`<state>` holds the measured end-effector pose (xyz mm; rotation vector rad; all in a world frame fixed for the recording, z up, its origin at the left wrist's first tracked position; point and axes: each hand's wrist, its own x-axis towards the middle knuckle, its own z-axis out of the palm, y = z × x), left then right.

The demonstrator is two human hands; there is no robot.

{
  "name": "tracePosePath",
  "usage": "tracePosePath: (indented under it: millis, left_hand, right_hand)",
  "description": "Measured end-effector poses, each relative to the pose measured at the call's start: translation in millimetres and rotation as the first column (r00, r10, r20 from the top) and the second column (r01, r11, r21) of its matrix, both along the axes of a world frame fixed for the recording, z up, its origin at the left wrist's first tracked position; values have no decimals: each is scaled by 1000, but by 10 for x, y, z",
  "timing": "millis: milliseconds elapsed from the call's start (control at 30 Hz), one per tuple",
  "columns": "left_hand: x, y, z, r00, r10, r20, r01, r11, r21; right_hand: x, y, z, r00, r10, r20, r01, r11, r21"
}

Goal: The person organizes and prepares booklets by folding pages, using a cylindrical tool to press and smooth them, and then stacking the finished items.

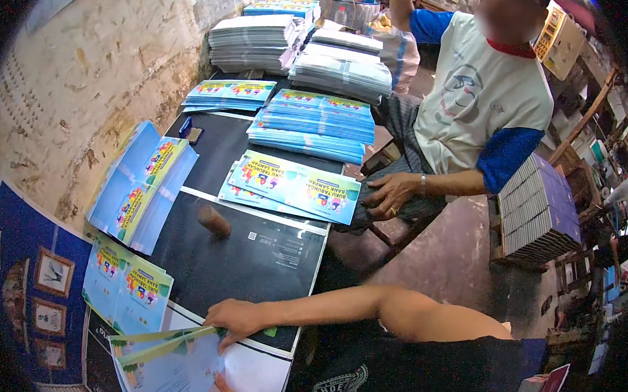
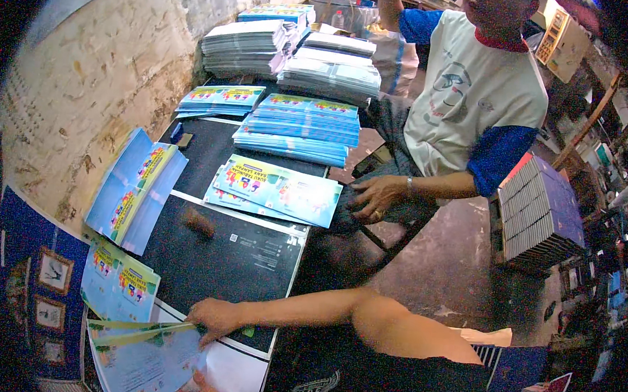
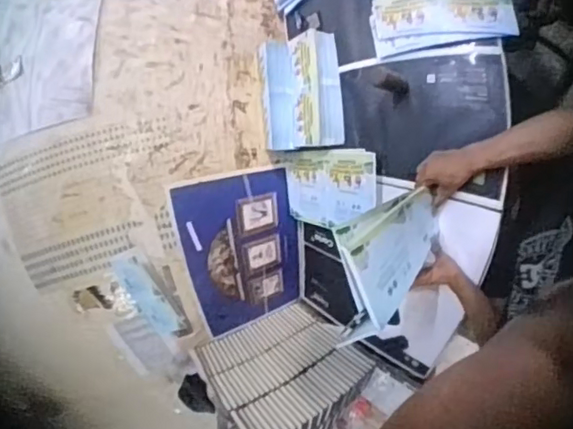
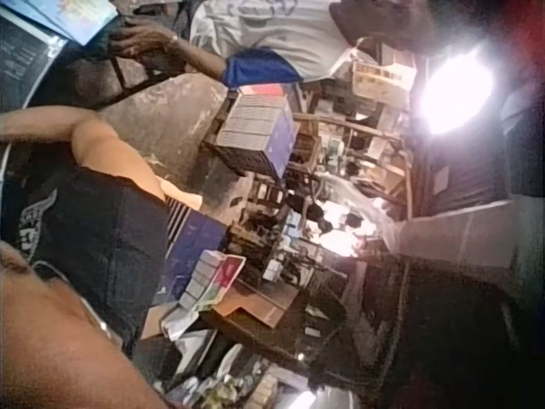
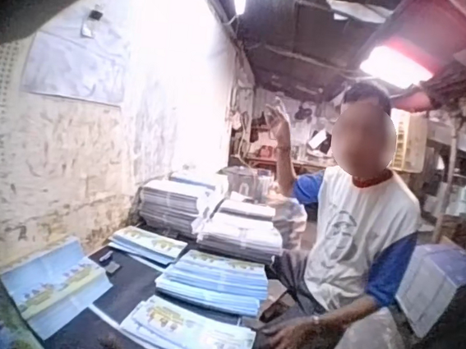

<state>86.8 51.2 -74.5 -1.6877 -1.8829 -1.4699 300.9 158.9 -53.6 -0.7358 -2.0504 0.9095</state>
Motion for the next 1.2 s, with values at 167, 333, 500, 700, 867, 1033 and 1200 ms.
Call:
tracePosePath:
  millis: [167,333,500,700,867,1033,1200]
  left_hand:
    - [46,33,3,998,-42,51,43,999,-11]
    - [39,31,38,994,-60,94,63,998,-25]
    - [67,54,61,985,-95,144,102,994,-37]
    - [113,75,129,959,-146,243,164,985,-54]
    - [211,40,309,823,-223,523,296,953,-60]
    - [286,-39,489,642,-322,695,447,894,2]
    - [130,37,249,908,-286,306,302,953,-6]
  right_hand:
    - [37,-9,11,997,-21,72,24,999,-37]
    - [-9,2,-14,999,-14,39,14,1000,-23]
    - [18,-8,43,997,-17,77,19,999,-30]
    - [16,-3,44,997,-1,72,2,1000,-22]
    - [13,-3,49,999,13,45,-13,1000,1]
    - [6,2,3,997,-3,74,3,1000,8]
    - [49,-249,72,997,65,-35,-66,998,-24]
